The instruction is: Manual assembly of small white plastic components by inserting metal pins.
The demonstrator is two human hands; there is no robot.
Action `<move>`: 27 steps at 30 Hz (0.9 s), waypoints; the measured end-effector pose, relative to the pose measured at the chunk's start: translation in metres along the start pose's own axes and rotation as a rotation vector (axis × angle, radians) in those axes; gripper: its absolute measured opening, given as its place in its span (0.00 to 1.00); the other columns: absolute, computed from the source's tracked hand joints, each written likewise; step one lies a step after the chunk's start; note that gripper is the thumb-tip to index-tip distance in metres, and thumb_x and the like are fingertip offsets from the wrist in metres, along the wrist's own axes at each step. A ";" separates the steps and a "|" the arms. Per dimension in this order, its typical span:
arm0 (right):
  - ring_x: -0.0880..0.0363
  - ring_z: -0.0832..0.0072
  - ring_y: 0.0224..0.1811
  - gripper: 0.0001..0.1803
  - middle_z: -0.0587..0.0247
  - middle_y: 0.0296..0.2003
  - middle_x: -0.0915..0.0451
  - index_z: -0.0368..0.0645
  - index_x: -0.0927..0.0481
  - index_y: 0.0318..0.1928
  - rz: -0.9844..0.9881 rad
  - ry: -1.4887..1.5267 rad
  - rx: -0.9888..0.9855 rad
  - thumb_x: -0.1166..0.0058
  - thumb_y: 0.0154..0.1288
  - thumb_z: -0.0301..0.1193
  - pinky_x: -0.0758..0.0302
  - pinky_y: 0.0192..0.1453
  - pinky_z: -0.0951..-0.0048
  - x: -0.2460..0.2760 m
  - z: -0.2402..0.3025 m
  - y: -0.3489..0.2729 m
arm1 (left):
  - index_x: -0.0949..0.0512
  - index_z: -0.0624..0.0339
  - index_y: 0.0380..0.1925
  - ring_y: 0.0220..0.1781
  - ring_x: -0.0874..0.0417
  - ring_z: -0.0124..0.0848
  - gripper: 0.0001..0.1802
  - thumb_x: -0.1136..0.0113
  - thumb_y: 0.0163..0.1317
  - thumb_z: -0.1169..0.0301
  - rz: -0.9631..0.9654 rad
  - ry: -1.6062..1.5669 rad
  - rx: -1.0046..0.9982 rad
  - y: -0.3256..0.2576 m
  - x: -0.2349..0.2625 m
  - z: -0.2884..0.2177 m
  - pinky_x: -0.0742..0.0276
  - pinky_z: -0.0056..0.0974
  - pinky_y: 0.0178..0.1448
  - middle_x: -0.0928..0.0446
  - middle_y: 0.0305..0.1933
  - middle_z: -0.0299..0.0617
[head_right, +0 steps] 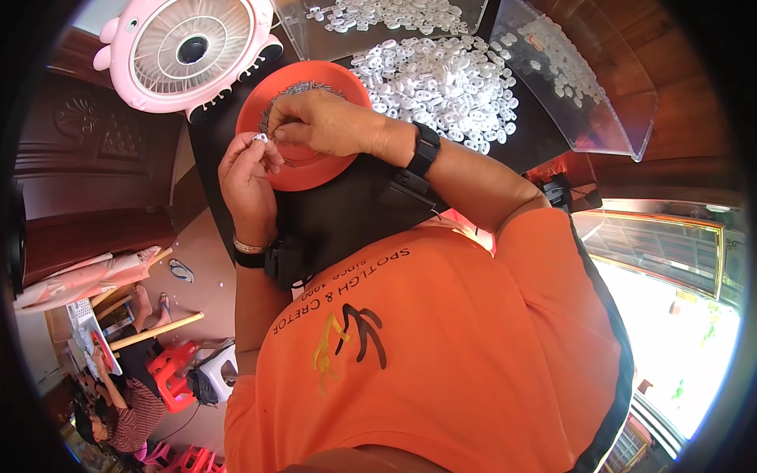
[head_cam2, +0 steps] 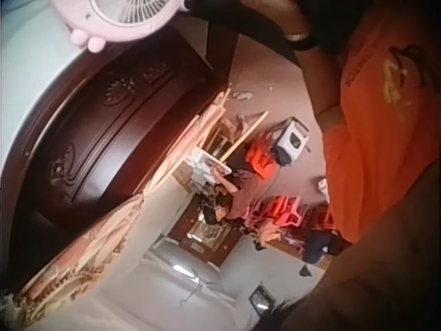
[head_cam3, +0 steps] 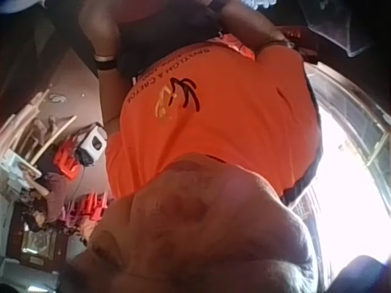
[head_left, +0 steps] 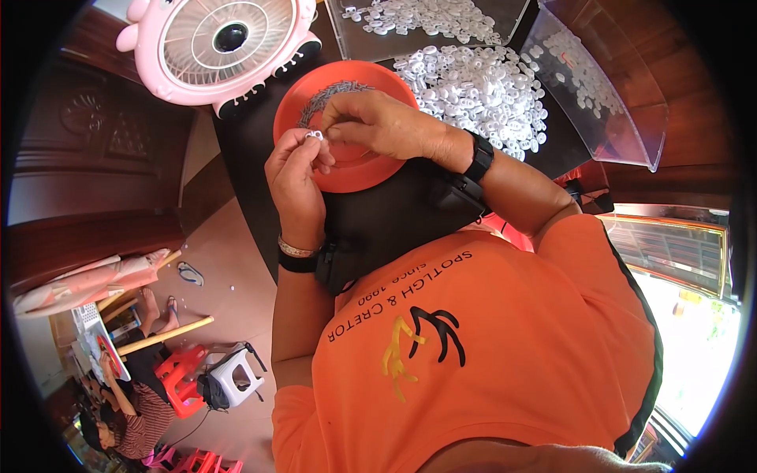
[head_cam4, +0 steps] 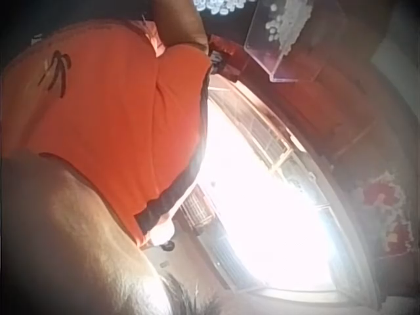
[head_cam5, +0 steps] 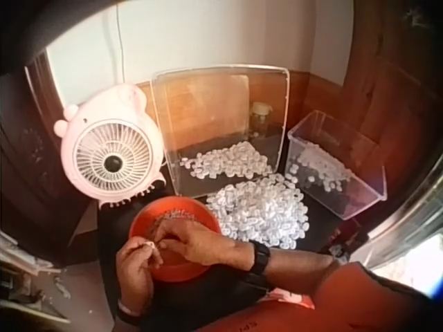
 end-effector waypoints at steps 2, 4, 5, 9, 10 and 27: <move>0.27 0.80 0.35 0.07 0.66 0.30 0.23 0.36 0.26 0.37 -0.009 0.060 0.005 0.52 0.66 0.28 0.29 0.40 0.74 0.003 0.000 0.001 | 0.27 0.64 0.27 0.22 0.31 0.21 0.06 0.51 0.61 0.74 0.023 -0.026 0.014 0.001 -0.001 -0.001 0.39 0.26 0.28 0.29 0.21 0.34; 0.28 0.83 0.34 0.06 0.69 0.30 0.24 0.36 0.26 0.36 -0.008 0.218 -0.065 0.53 0.68 0.27 0.29 0.40 0.76 0.008 -0.006 0.003 | 0.27 0.63 0.27 0.22 0.32 0.20 0.06 0.51 0.61 0.74 0.038 0.063 0.043 0.001 -0.001 0.000 0.39 0.25 0.27 0.30 0.20 0.34; 0.28 0.83 0.34 0.06 0.69 0.30 0.24 0.36 0.26 0.36 -0.008 0.216 -0.062 0.53 0.68 0.27 0.29 0.40 0.76 0.010 -0.005 0.003 | 0.27 0.62 0.26 0.21 0.33 0.20 0.06 0.50 0.61 0.74 0.053 0.151 0.075 0.001 -0.002 0.002 0.40 0.25 0.26 0.31 0.19 0.33; 0.23 0.79 0.34 0.08 0.64 0.31 0.21 0.36 0.24 0.38 0.017 0.190 -0.087 0.48 0.66 0.30 0.26 0.39 0.76 0.017 -0.007 0.003 | 0.29 0.63 0.26 0.24 0.37 0.17 0.04 0.49 0.60 0.76 0.039 0.277 -0.052 -0.001 -0.009 -0.001 0.41 0.25 0.29 0.35 0.22 0.31; 0.23 0.79 0.33 0.09 0.64 0.30 0.21 0.36 0.24 0.37 0.038 0.174 -0.084 0.49 0.66 0.31 0.26 0.38 0.75 0.016 -0.005 0.004 | 0.30 0.64 0.27 0.27 0.37 0.18 0.04 0.48 0.59 0.77 0.051 0.315 -0.123 0.000 -0.008 -0.003 0.40 0.26 0.32 0.37 0.23 0.31; 0.27 0.78 0.31 0.07 0.65 0.26 0.28 0.38 0.28 0.33 0.127 -0.032 0.033 0.52 0.67 0.28 0.29 0.38 0.75 0.013 0.019 0.001 | 0.33 0.62 0.24 0.26 0.33 0.22 0.09 0.54 0.62 0.72 0.166 0.304 -0.059 -0.003 -0.019 -0.005 0.37 0.28 0.34 0.33 0.21 0.34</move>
Point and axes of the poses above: each hand's wrist, its own y-axis towards the middle knuckle, its own x-axis out of the back of the hand, z = x × y, the point moved 8 cm from there along y, towards the middle knuckle
